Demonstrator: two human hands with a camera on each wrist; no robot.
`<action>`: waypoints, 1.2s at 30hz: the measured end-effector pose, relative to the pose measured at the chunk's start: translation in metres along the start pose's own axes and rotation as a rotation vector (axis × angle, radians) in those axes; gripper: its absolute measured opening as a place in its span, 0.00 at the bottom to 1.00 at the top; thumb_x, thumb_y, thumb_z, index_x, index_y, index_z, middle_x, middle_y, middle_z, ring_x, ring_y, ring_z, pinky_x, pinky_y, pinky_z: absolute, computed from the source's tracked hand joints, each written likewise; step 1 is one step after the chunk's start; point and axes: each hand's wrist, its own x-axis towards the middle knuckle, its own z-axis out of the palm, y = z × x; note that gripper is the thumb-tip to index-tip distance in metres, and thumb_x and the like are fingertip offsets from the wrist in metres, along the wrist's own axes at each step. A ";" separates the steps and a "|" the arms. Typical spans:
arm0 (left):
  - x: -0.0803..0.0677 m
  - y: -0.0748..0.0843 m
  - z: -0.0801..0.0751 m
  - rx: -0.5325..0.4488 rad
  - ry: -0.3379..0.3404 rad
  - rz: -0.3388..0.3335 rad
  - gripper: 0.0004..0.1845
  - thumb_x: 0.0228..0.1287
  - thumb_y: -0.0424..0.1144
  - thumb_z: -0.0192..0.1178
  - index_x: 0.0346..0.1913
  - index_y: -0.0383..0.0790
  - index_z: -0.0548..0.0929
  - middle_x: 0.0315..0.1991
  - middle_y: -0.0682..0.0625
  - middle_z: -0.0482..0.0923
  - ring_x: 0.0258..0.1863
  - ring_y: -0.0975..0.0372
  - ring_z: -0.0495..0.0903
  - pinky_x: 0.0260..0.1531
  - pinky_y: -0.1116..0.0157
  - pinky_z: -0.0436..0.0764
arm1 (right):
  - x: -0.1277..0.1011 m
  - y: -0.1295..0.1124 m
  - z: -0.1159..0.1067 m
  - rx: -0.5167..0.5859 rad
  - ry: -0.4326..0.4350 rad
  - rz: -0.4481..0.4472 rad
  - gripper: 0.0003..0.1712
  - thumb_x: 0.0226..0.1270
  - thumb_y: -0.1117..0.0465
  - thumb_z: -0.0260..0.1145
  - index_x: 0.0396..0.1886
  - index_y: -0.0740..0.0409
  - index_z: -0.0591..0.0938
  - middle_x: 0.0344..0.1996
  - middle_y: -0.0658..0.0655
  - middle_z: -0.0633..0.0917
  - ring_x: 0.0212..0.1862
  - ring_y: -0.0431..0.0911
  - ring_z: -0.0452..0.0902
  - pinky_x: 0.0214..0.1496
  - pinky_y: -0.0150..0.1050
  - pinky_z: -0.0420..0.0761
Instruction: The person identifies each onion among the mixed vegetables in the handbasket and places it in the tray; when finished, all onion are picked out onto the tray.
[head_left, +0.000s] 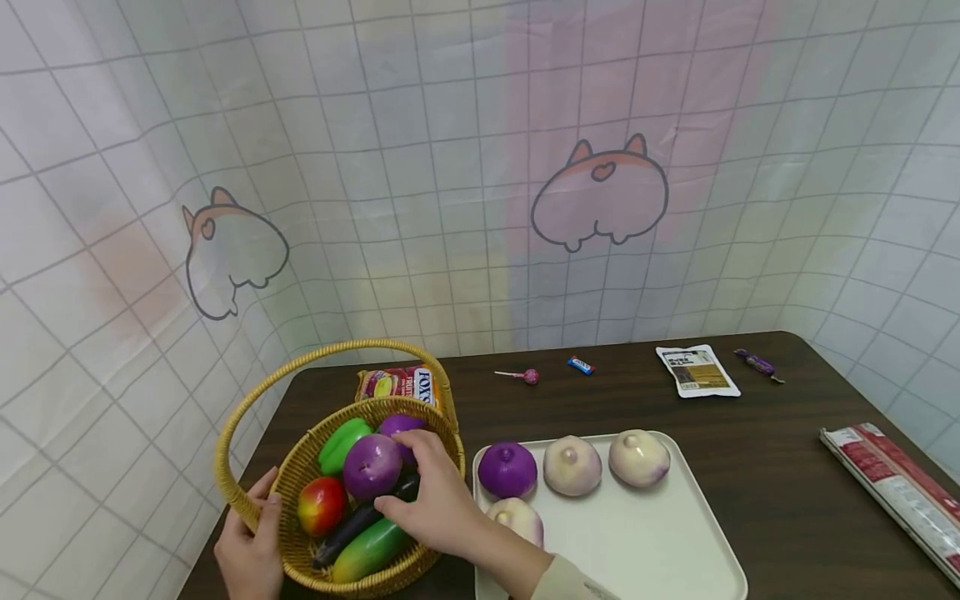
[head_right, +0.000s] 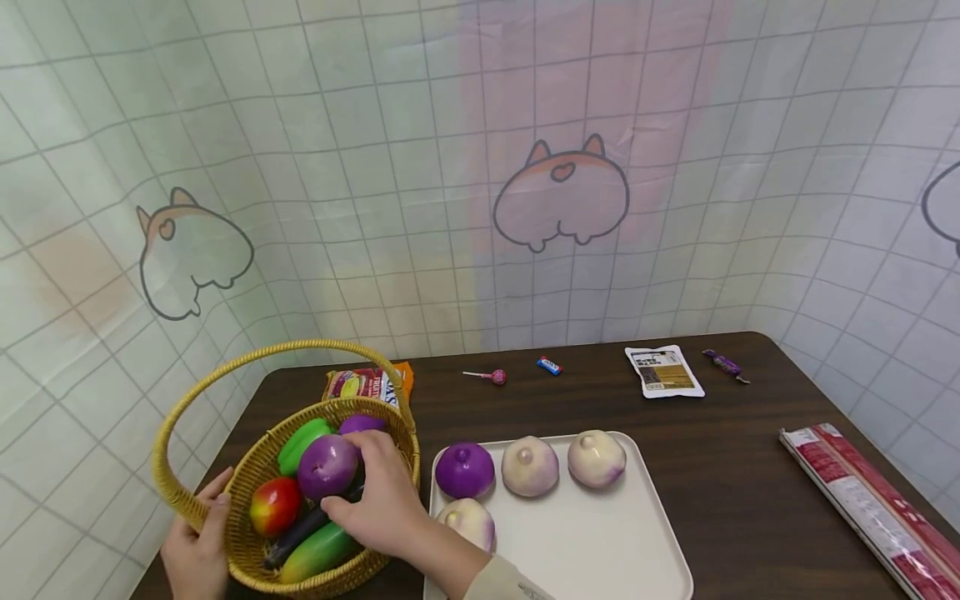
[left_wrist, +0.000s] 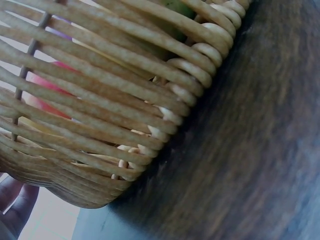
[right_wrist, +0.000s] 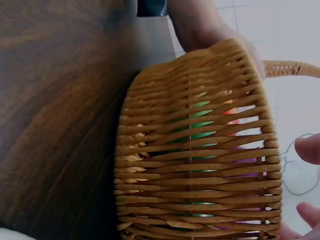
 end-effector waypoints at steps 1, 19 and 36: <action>0.000 0.000 0.000 -0.002 -0.002 0.000 0.15 0.71 0.45 0.58 0.36 0.33 0.80 0.55 0.54 0.82 0.33 0.69 0.70 0.34 0.75 0.64 | 0.002 0.001 0.001 0.001 0.009 -0.003 0.38 0.58 0.54 0.73 0.67 0.52 0.68 0.64 0.50 0.69 0.61 0.48 0.71 0.62 0.47 0.72; 0.000 -0.003 0.001 0.012 0.006 -0.010 0.15 0.71 0.45 0.59 0.36 0.33 0.80 0.55 0.54 0.82 0.28 0.68 0.67 0.31 0.74 0.63 | 0.027 0.006 0.018 -0.171 -0.167 0.056 0.49 0.55 0.47 0.74 0.75 0.43 0.61 0.71 0.51 0.65 0.66 0.49 0.68 0.58 0.47 0.75; 0.000 -0.002 0.001 -0.019 0.012 -0.010 0.15 0.70 0.45 0.59 0.37 0.33 0.81 0.54 0.55 0.83 0.40 0.73 0.73 0.36 0.77 0.64 | 0.035 0.005 0.023 -0.186 -0.176 0.094 0.42 0.54 0.49 0.76 0.68 0.47 0.69 0.61 0.47 0.76 0.59 0.43 0.73 0.57 0.42 0.76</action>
